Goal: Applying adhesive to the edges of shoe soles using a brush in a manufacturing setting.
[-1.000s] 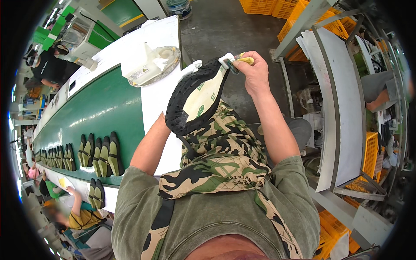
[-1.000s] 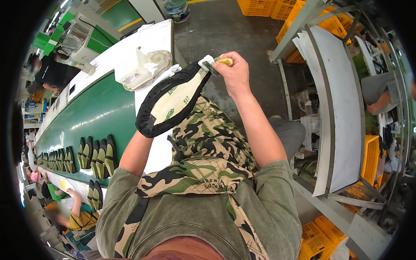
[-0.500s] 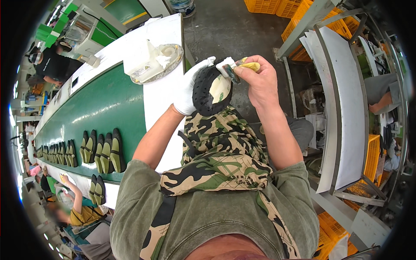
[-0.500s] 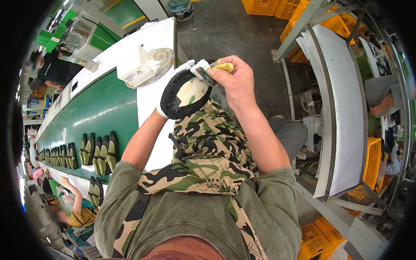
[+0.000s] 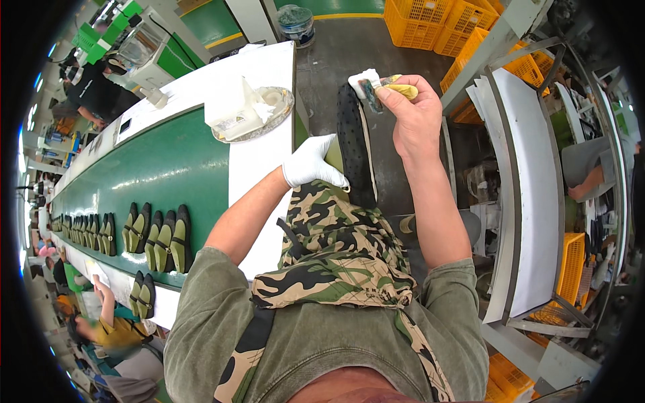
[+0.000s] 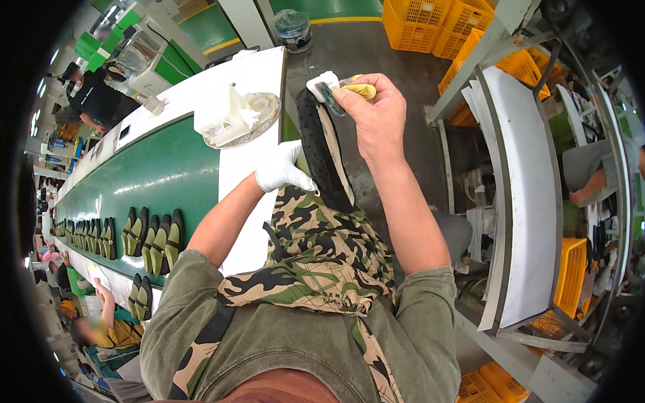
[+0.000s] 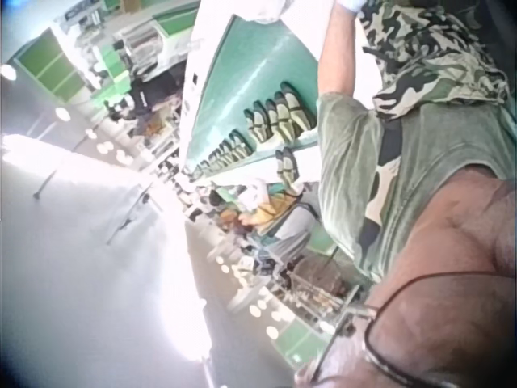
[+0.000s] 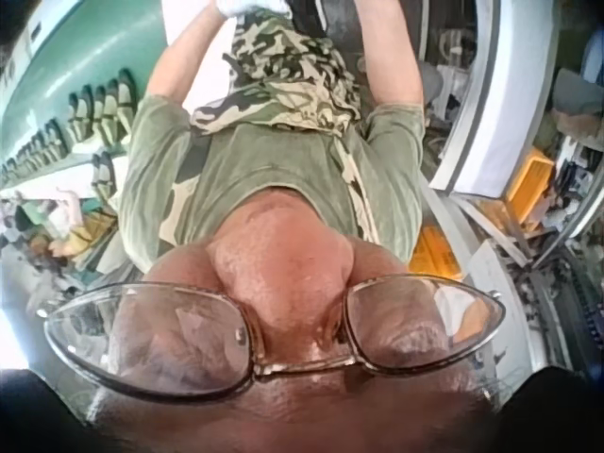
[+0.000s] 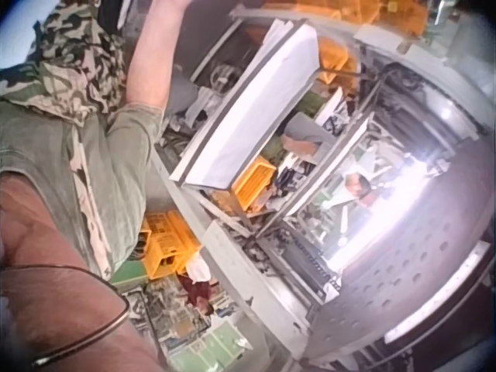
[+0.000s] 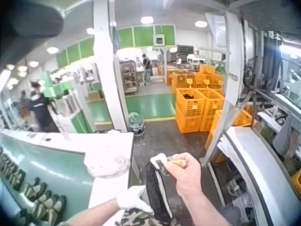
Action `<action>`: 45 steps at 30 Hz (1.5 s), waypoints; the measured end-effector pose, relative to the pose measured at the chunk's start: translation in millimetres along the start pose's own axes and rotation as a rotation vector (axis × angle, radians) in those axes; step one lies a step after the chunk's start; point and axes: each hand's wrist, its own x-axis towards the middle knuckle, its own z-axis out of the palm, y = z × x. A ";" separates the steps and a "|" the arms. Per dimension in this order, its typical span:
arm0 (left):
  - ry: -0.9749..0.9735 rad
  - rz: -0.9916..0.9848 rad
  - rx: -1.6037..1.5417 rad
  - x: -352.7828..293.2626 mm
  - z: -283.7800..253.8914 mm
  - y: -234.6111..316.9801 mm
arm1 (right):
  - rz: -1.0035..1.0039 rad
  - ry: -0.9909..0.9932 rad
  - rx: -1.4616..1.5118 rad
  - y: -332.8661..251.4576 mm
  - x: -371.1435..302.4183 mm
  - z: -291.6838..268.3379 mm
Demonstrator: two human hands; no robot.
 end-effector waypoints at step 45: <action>0.093 -0.058 -0.798 103.7 36.3 -16.7 | 0.117 0.148 -0.023 -0.2 -96.8 -184.1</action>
